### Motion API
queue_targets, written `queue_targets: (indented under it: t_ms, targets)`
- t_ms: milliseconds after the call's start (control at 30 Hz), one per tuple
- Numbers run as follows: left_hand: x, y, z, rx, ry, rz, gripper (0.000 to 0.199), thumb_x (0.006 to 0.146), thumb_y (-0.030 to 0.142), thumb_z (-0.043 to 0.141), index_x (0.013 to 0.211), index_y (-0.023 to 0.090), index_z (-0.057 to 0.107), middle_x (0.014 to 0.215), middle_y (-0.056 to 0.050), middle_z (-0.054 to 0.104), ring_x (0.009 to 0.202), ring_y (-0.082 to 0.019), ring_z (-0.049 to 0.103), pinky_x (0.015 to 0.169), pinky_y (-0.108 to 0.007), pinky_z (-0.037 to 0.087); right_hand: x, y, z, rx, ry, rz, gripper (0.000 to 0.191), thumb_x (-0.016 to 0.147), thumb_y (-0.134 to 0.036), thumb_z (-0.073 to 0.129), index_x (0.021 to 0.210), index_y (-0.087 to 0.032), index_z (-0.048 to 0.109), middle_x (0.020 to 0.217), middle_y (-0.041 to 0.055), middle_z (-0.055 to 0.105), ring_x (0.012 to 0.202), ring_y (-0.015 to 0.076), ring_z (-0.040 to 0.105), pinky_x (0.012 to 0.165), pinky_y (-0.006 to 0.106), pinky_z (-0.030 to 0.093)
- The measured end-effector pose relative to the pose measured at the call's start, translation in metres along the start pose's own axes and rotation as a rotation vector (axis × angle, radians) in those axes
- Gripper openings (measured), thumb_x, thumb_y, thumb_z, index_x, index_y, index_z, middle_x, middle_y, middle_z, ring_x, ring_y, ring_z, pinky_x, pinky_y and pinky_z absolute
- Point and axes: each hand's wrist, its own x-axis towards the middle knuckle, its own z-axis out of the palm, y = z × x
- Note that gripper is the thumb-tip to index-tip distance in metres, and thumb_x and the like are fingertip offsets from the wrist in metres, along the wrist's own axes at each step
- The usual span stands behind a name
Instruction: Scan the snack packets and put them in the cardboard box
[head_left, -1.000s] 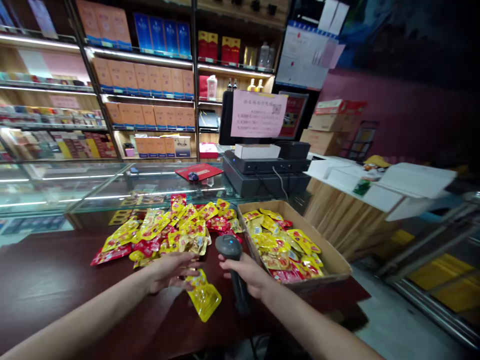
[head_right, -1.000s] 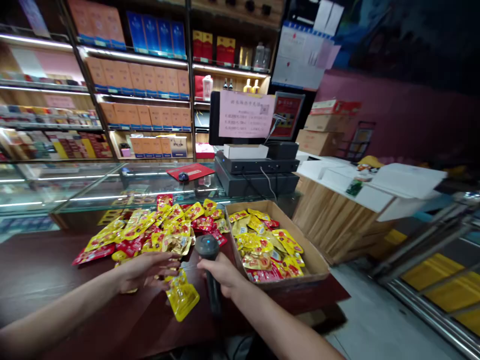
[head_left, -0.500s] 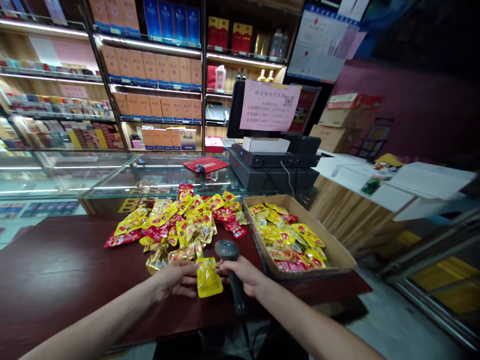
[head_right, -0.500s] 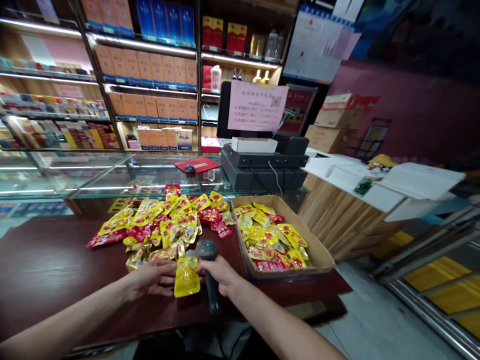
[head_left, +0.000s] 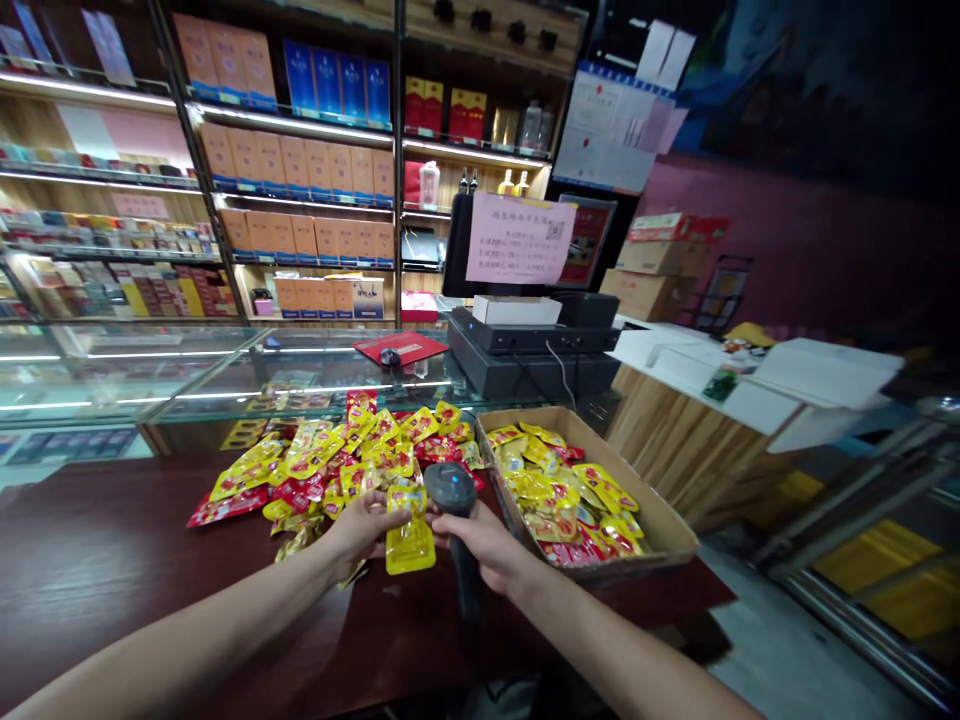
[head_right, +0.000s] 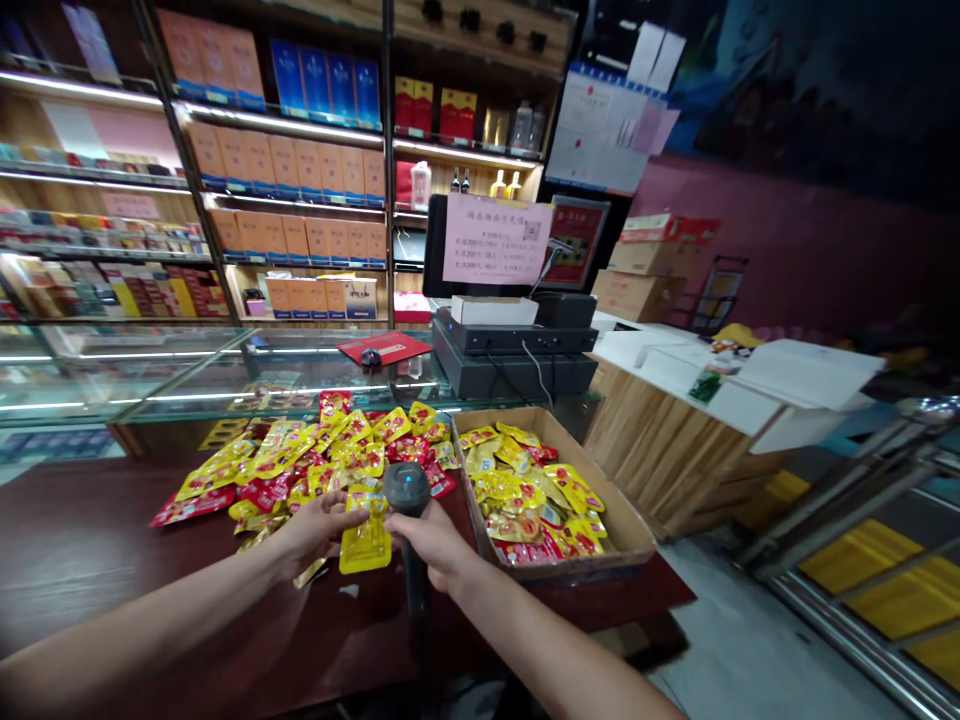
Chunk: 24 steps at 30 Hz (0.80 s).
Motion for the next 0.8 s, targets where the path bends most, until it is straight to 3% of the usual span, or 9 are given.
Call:
queue_targets:
  t_ms: [233,333,467,600,800]
  targets:
    - [0.033,0.032,0.009,0.102,0.075,0.231,0.056,0.045,0.036,0.084,0.08,0.021,0.044,0.073,0.003,0.063,0.063,-0.015,0.063,0.046,-0.02,0.044,0.006,-0.032,0.001,0.013,0.094,-0.063,0.028,0.053,-0.014,0.071,0.08,-0.015,0.064,0.081,0.0015,0.068,0.071,0.014,0.064,0.064,0.025,0.052]
    - [0.049,0.042,0.015,0.113,0.114,0.284,0.053,0.048,0.034,0.083,0.08,0.021,0.043,0.073,0.002,0.063,0.059,-0.013,0.061,0.044,-0.018,0.041,0.003,-0.041,0.006,0.005,0.038,-0.028,0.032,0.056,-0.019,0.074,0.085,-0.015,0.062,0.087,0.0046,0.068,0.071,0.0173,0.066,0.057,0.028,0.054]
    - [0.06,0.05,0.023,0.129,0.129,0.331,0.048,0.051,0.031,0.081,0.079,0.021,0.043,0.062,0.006,0.058,0.052,-0.01,0.057,0.043,-0.018,0.04,0.0,-0.044,0.011,-0.058,-0.031,-0.011,0.024,0.064,-0.027,0.072,0.079,-0.014,0.059,0.068,0.0013,0.064,0.054,0.0142,0.063,0.044,0.024,0.049]
    - [0.058,0.054,0.028,0.173,0.093,0.331,0.044,0.053,0.029,0.079,0.078,0.02,0.044,0.062,0.005,0.06,0.048,-0.009,0.053,0.044,-0.02,0.041,0.004,-0.042,0.012,-0.11,0.011,-0.016,0.016,0.07,-0.026,0.067,0.067,-0.015,0.055,0.054,-0.0034,0.055,0.043,0.0089,0.054,0.037,0.018,0.039]
    - [0.055,0.052,0.032,0.171,0.117,0.391,0.046,0.049,0.024,0.08,0.072,0.021,0.041,0.049,0.013,0.043,0.043,-0.005,0.044,0.044,-0.017,0.037,0.008,-0.043,0.012,-0.117,0.056,0.0,0.014,0.073,-0.023,0.064,0.068,-0.017,0.052,0.049,-0.0059,0.051,0.041,0.0071,0.048,0.037,0.018,0.038]
